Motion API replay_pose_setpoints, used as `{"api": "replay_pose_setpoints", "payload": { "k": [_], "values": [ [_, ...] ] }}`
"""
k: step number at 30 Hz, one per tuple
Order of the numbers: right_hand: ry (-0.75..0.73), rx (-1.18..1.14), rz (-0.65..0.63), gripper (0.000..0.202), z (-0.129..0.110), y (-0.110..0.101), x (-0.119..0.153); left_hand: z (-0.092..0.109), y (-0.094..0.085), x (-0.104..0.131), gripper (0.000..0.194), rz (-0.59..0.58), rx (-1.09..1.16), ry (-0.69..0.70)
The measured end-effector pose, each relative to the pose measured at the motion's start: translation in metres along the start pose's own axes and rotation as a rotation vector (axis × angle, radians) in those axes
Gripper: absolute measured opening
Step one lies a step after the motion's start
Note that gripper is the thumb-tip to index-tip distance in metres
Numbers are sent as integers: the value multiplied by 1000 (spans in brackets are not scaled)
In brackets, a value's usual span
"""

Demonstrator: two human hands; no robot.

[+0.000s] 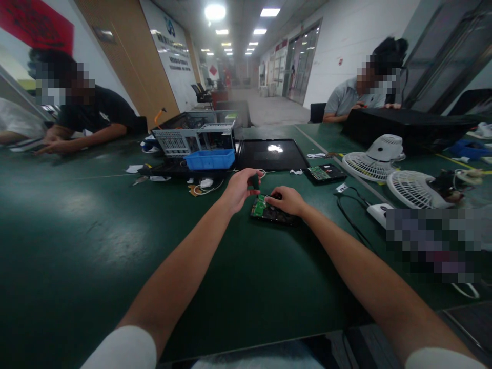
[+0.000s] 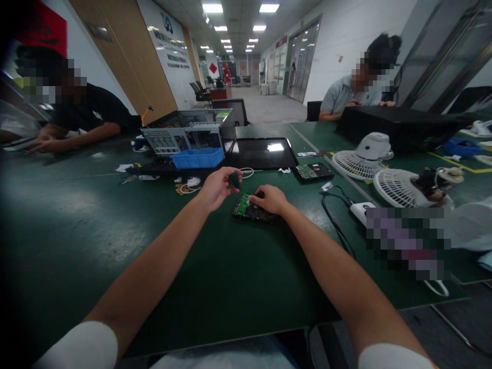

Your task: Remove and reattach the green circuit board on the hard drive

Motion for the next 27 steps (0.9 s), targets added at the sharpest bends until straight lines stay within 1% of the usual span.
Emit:
{"api": "replay_pose_setpoints", "payload": {
  "k": [6,14,20,25,27],
  "values": [
    [-5,4,3,42,0,0,0,1,3,2,24,-37,-2,-15],
    [-1,10,0,41,0,-1,0,0,4,3,20,2,24,-56],
    [-3,2,1,41,0,-1,0,4,3,3,16,2,8,-21],
    [4,12,-1,42,0,-1,1,6,-3,1,15,99,-43,8],
    [0,16,-4,42,-1,-2,1,6,-6,0,15,116,-51,17]
  ]
}}
Point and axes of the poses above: each hand's wrist, its own x-axis away from the middle knuckle, its own y-axis out of the palm, z = x × y, the point moved 6 cm from there along -x, towards the middle knuckle, and after that the axes turned 7 degrees about z, right-handed, at the moved point
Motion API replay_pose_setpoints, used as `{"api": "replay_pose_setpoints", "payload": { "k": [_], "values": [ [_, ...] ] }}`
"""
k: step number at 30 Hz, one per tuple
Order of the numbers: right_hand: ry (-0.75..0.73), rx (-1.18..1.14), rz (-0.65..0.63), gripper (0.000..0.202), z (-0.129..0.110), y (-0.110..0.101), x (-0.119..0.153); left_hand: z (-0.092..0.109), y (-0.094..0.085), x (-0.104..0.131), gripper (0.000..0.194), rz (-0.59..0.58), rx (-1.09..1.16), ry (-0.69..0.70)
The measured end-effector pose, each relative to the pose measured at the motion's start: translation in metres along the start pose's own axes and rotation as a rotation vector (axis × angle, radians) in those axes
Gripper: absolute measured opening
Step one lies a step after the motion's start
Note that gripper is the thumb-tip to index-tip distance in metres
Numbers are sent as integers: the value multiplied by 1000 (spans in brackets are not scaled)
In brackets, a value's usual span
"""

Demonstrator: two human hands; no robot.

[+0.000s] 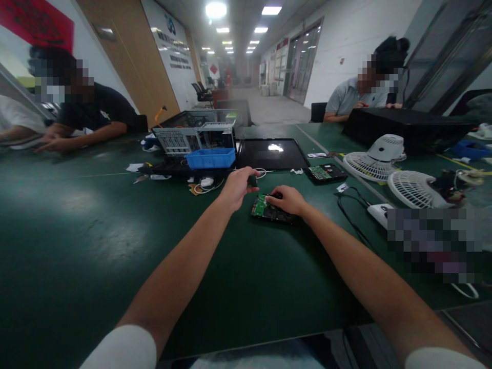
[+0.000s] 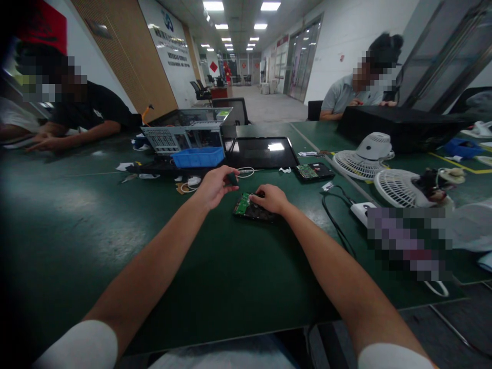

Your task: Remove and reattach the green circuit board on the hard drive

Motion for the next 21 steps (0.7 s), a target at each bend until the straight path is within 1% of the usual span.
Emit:
{"api": "replay_pose_setpoints", "payload": {
  "k": [6,15,21],
  "values": [
    [0,-2,10,41,0,0,0,-2,2,-1,18,-45,19,5],
    [-8,-20,6,43,0,0,0,-2,3,4,23,-32,27,-13],
    [-5,-14,17,43,1,2,-1,-2,6,2,24,-68,-33,62]
  ]
}}
Point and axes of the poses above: each hand's wrist, its own x-axis away from the middle knuckle, its own y-axis out of the palm, z = x × y, the point moved 6 cm from there along -x, towards the middle knuckle, and after that the axes turned 7 degrees about z, right-handed, at the moved point
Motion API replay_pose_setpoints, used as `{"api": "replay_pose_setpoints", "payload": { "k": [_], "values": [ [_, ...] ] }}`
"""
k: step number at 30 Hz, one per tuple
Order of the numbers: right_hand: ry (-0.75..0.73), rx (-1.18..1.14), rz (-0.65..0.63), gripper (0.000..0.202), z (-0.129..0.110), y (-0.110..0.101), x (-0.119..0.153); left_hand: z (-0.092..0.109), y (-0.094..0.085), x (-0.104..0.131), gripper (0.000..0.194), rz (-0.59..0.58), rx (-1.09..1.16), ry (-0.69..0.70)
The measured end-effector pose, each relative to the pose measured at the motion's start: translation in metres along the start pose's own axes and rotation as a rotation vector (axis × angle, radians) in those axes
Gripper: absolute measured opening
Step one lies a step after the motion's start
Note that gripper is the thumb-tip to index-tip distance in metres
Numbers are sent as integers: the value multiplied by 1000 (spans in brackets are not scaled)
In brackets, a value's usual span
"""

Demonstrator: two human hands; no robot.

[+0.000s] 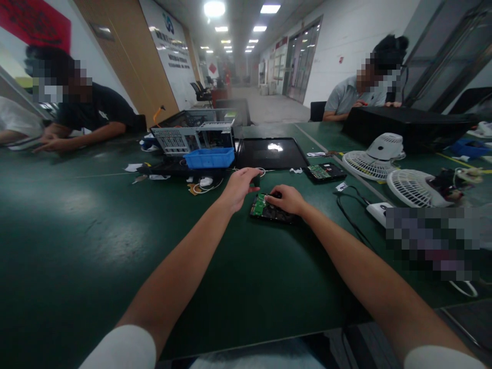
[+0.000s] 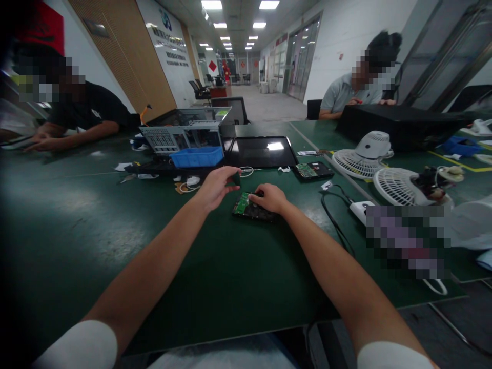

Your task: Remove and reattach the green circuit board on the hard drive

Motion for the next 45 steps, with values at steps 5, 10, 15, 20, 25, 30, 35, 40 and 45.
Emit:
{"api": "replay_pose_setpoints", "payload": {
  "k": [5,10,15,20,25,30,35,40,45],
  "values": [
    [7,4,-4,43,1,1,0,-1,0,-2,27,-20,-30,3],
    [5,-3,3,43,1,0,1,0,-1,0,29,-20,-30,-3],
    [-5,1,-9,43,0,-1,0,-2,2,1,27,-21,1,-33],
    [3,0,-11,42,0,-2,0,-5,4,0,24,-38,36,-78],
    [4,-1,-5,42,0,-2,1,-3,2,-1,23,-22,-1,-45],
    [-1,1,-5,42,0,-2,0,-2,2,1,26,-40,4,-66],
    [-3,-1,-7,42,0,0,0,-2,5,4,24,-59,-6,-74],
    [-15,-2,5,42,0,0,0,-4,4,2,24,-47,-3,-71],
    [7,4,-1,42,1,1,0,1,-1,0,24,-8,-81,33]
  ]
}}
Point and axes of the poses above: each hand's wrist, its own x-axis away from the middle knuckle, its own y-axis out of the palm, z = x × y, the point moved 6 cm from there along -x, towards the middle knuckle, and after that the axes turned 7 degrees about z, right-handed, at the moved point
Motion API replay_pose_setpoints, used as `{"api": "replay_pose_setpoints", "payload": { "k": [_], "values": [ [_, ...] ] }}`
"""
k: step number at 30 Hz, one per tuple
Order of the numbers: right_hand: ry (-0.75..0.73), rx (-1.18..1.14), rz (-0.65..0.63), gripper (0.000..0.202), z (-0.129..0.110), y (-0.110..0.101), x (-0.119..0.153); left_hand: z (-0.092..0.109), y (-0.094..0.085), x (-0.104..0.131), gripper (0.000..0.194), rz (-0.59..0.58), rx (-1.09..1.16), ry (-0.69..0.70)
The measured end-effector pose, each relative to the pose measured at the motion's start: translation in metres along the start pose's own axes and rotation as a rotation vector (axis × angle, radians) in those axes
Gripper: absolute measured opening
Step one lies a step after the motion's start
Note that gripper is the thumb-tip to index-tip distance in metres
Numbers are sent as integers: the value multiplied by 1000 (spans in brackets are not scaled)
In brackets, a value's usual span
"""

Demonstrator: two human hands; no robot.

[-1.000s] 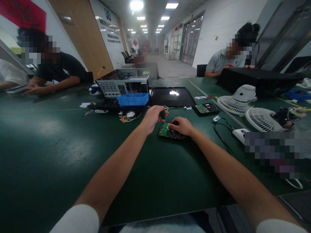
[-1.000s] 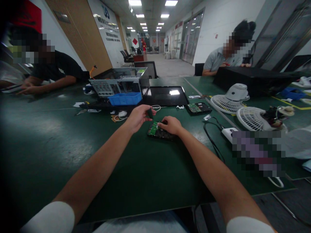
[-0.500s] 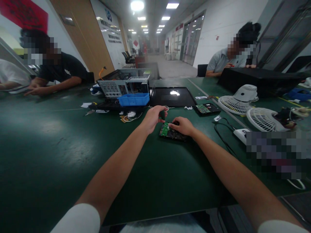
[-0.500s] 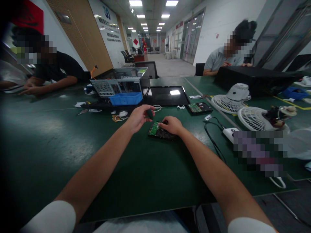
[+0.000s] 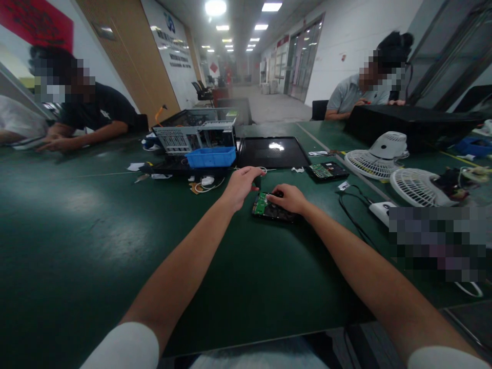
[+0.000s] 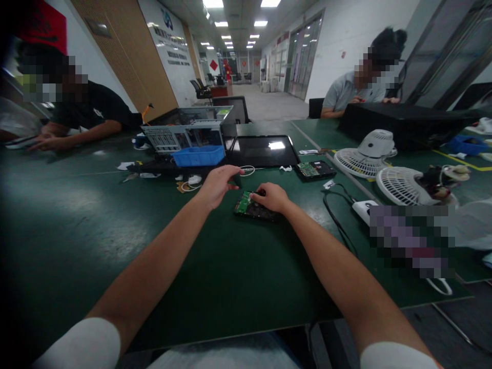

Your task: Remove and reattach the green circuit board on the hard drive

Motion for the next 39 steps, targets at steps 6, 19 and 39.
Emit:
{"api": "replay_pose_setpoints", "payload": {
  "k": [6,19,39],
  "values": [
    [-6,-4,-7,42,-2,-1,0,2,2,3,28,-38,31,-27],
    [5,-10,-12,43,-3,-2,1,-3,2,0,25,-12,69,-26],
    [2,-7,-7,42,-3,-3,1,-4,3,1,27,-1,105,-76]
  ]
}}
Point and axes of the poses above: each hand's wrist, its own x-axis away from the middle knuckle, its own y-axis out of the palm, z = x × y, the point moved 6 cm from there along -x, towards the middle knuckle, and after that the axes turned 7 degrees about z, right-handed, at the moved point
